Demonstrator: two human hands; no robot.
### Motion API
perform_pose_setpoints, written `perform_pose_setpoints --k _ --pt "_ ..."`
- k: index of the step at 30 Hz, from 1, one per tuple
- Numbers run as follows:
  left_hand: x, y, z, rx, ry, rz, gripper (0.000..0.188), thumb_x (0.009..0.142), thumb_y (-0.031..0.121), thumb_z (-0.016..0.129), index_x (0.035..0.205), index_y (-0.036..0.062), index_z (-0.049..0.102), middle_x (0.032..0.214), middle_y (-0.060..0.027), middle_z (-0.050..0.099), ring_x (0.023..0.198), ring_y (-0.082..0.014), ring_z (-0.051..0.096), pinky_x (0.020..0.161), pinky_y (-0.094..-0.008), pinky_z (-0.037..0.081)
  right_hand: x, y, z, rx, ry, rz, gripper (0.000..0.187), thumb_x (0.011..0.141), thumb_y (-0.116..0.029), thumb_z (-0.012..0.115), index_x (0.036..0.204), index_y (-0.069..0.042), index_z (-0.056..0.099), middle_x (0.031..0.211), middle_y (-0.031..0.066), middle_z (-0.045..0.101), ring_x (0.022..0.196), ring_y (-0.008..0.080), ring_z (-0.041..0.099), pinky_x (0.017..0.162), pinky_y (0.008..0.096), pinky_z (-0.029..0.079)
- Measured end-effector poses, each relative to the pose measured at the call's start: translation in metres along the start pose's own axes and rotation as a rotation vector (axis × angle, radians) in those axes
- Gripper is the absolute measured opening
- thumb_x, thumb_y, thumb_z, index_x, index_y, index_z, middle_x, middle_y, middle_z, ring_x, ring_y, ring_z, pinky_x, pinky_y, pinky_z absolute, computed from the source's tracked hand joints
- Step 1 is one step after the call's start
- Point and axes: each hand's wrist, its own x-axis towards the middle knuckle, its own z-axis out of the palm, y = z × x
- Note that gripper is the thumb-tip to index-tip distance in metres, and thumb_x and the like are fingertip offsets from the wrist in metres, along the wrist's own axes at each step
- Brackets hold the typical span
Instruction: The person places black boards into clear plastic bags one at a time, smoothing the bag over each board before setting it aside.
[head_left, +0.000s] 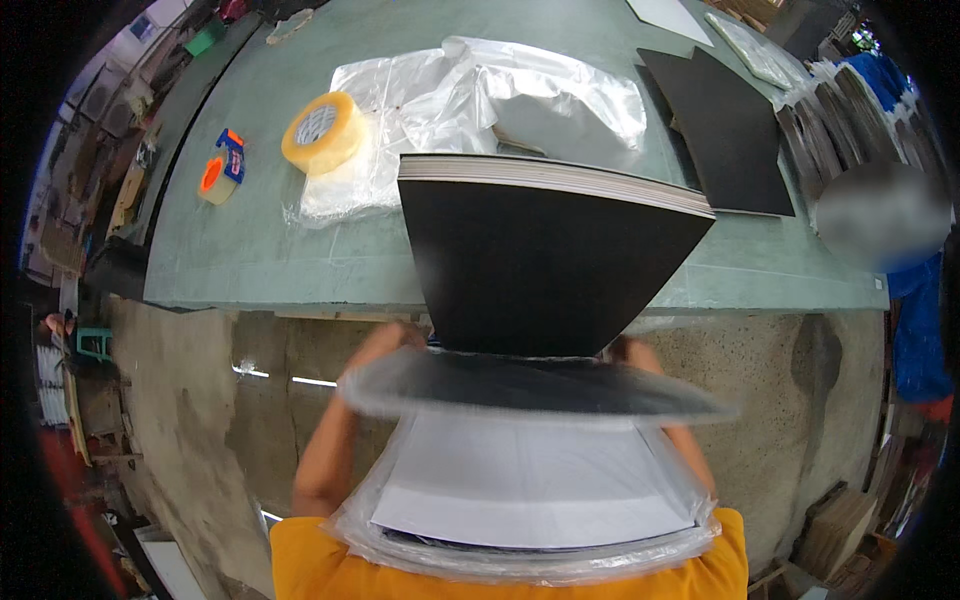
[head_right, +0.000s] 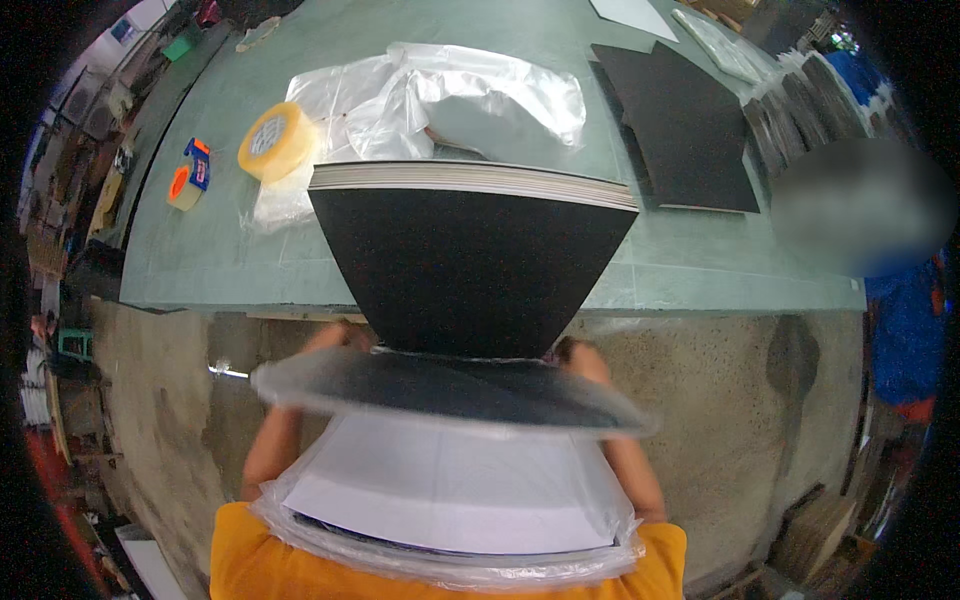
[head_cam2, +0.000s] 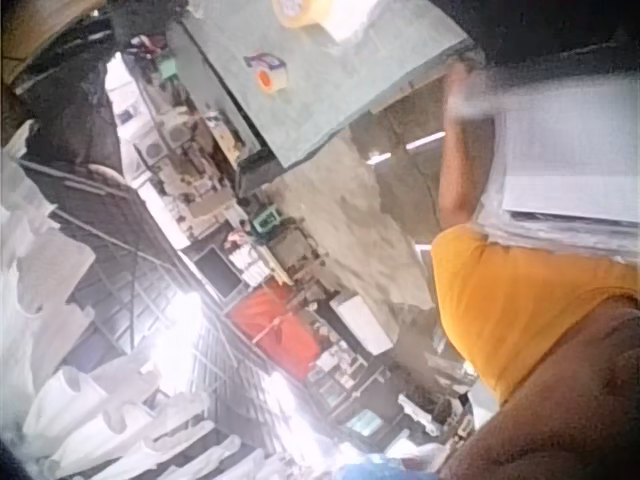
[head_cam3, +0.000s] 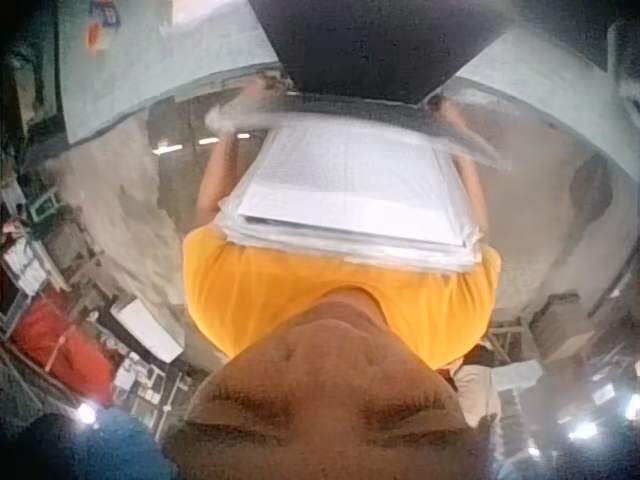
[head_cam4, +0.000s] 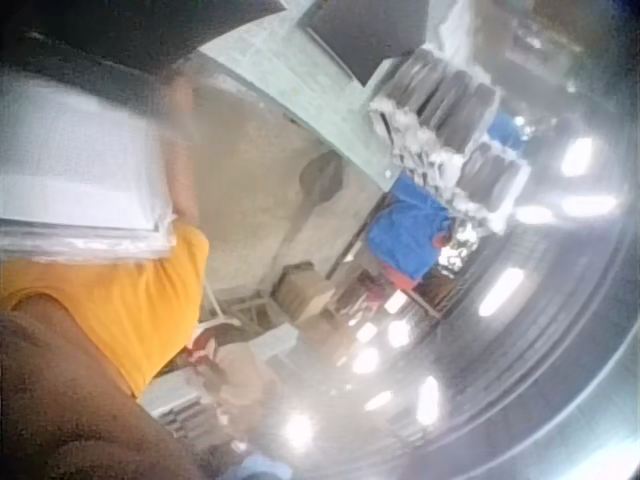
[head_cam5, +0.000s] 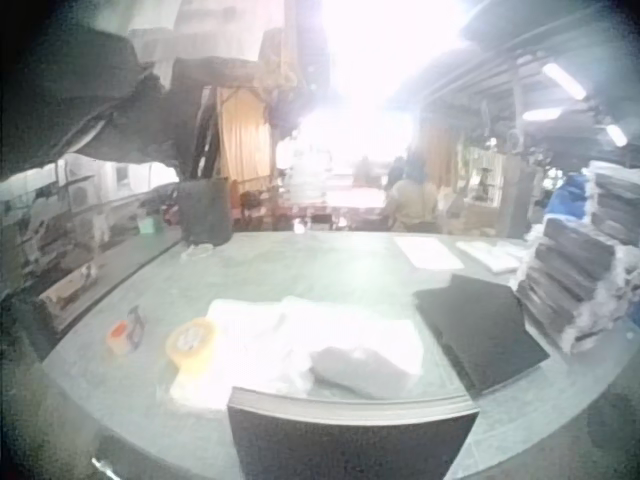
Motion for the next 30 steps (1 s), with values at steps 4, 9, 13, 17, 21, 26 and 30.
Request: perform_pose_setpoints --k 4,9,13,17,21,26,30 --pt "-0.077 0.092 -0.069 -0.572 -0.444 0.722 0.025 0.083 0.022 0.047 0.095 0.0026 0.058 0.1 -0.0122 0.056 0.095 -0.0255 0.052 0.083 -0.0371 0.04 -0.065 -0.057 -0.126 0.834 -0.307 -0.497 0.019 0.081 -0.011 0.047 0.084 0.003 0.059 0.085 0.0159 0.06 0.073 0.0259 0.057 0.07 0.0346 0.043" --pt "-0.062 0.126 -0.004 -0.461 -0.982 0.898 0.036 0.088 0.027 0.041 0.116 0.0058 0.049 0.124 -0.0138 0.042 0.122 -0.0269 0.029 0.099 -0.0408 0.022 -0.076 -0.118 -0.074 0.658 -1.07 -1.036 0.03 0.083 -0.019 0.053 0.11 -0.007 0.055 0.123 0.0157 0.043 0.114 0.0285 0.04 0.092 0.0365 0.034" --pt "-0.008 0.037 0.057 -0.284 -0.512 0.426 0.035 0.086 0.027 0.045 0.113 0.0057 0.05 0.122 -0.0146 0.043 0.117 -0.0289 0.036 0.098 -0.0366 0.026 -0.027 -0.074 0.004 0.488 -0.896 -0.667 0.036 0.086 -0.029 0.045 0.117 -0.011 0.049 0.129 0.0146 0.034 0.12 0.0275 0.031 0.098 0.0352 0.026" --pt "-0.007 0.127 -0.021 0.327 -0.637 0.511 0.029 0.08 0.021 0.053 0.104 0.0043 0.054 0.102 -0.015 0.055 0.096 -0.0284 0.052 0.082 -0.0365 0.04 -0.004 -0.069 0.019 0.408 -0.842 -0.676 0.042 0.087 -0.037 0.04 0.122 -0.014 0.044 0.131 0.0164 0.032 0.123 0.0279 0.026 0.1 0.0349 0.022" --pt "0.02 0.256 -0.123 0.114 0.164 0.881 0.016 0.073 0.018 0.062 0.079 0.0045 0.057 0.075 -0.0085 0.057 0.069 -0.0195 0.056 0.061 -0.029 0.045 0.003 -0.061 0.035 0.424 -0.769 -0.645 0.045 0.087 -0.041 0.037 0.124 -0.016 0.04 0.131 0.0173 0.03 0.124 0.0281 0.024 0.101 0.0347 0.02" --pt "0.146 0.246 -0.173 0.737 0.595 1.166 0.024 0.067 0.02 0.067 0.078 0.0046 0.052 0.083 -0.0087 0.054 0.079 -0.0215 0.052 0.069 -0.0312 0.041 0.001 -0.072 0.025 0.402 -0.837 -0.616 0.048 0.088 -0.044 0.033 0.127 -0.017 0.036 0.134 0.0148 0.026 0.125 0.0273 0.021 0.102 0.0346 0.017" --pt "0.191 0.237 -0.154 1.169 0.559 1.265 0.028 0.063 0.021 0.066 0.085 0.0085 0.053 0.091 -0.0088 0.054 0.086 -0.0229 0.051 0.077 -0.0325 0.039 0.005 -0.064 0.03 0.406 -0.831 -0.594 0.049 0.088 -0.046 0.031 0.128 -0.018 0.034 0.134 0.0142 0.025 0.126 0.0271 0.019 0.102 0.0348 0.016"
